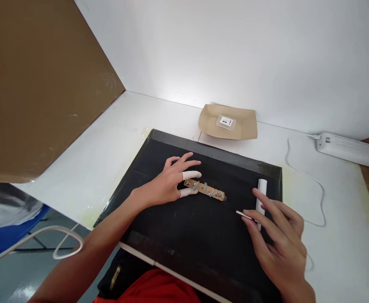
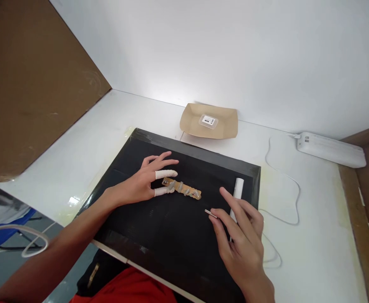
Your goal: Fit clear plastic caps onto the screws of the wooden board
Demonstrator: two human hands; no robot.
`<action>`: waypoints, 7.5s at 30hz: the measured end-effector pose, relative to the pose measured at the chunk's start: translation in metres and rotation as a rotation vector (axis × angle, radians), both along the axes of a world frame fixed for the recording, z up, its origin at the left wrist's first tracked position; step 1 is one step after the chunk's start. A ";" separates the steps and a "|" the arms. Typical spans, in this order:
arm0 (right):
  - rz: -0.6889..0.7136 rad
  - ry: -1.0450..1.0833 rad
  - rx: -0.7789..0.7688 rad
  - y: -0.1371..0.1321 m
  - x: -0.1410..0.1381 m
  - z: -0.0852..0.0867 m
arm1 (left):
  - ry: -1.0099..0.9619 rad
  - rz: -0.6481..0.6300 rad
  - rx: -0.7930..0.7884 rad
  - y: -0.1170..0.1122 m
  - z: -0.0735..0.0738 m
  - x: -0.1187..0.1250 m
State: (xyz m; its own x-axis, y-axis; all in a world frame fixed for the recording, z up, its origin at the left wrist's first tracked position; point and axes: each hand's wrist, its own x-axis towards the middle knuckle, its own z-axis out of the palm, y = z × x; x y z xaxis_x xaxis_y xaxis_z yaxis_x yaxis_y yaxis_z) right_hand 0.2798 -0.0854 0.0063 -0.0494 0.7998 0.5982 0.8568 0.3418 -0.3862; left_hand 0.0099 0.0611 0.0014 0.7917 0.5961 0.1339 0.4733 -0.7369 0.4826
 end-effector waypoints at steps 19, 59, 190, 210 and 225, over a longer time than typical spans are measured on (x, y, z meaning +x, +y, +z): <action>0.010 -0.025 0.015 0.002 -0.001 0.000 | 0.062 -0.084 0.097 0.005 0.011 0.002; 0.023 -0.079 -0.026 0.002 0.003 -0.004 | 0.001 0.109 0.168 0.000 0.027 -0.002; 0.034 -0.073 -0.016 0.005 0.010 -0.012 | 0.122 0.037 0.136 0.000 0.013 0.004; 0.049 -0.075 -0.017 0.005 0.011 -0.013 | 0.056 0.035 0.174 0.001 0.013 0.006; 0.043 -0.065 -0.021 0.005 0.011 -0.013 | 0.032 0.037 0.207 0.001 0.008 0.006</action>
State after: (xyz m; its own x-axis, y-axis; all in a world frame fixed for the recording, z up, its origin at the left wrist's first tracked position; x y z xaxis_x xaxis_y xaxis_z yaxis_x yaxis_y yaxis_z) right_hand 0.2909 -0.0801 -0.0068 -0.1227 0.8085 0.5756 0.8649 0.3715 -0.3374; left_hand 0.0160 0.0624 0.0095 0.7754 0.5874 0.2319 0.5147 -0.8006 0.3068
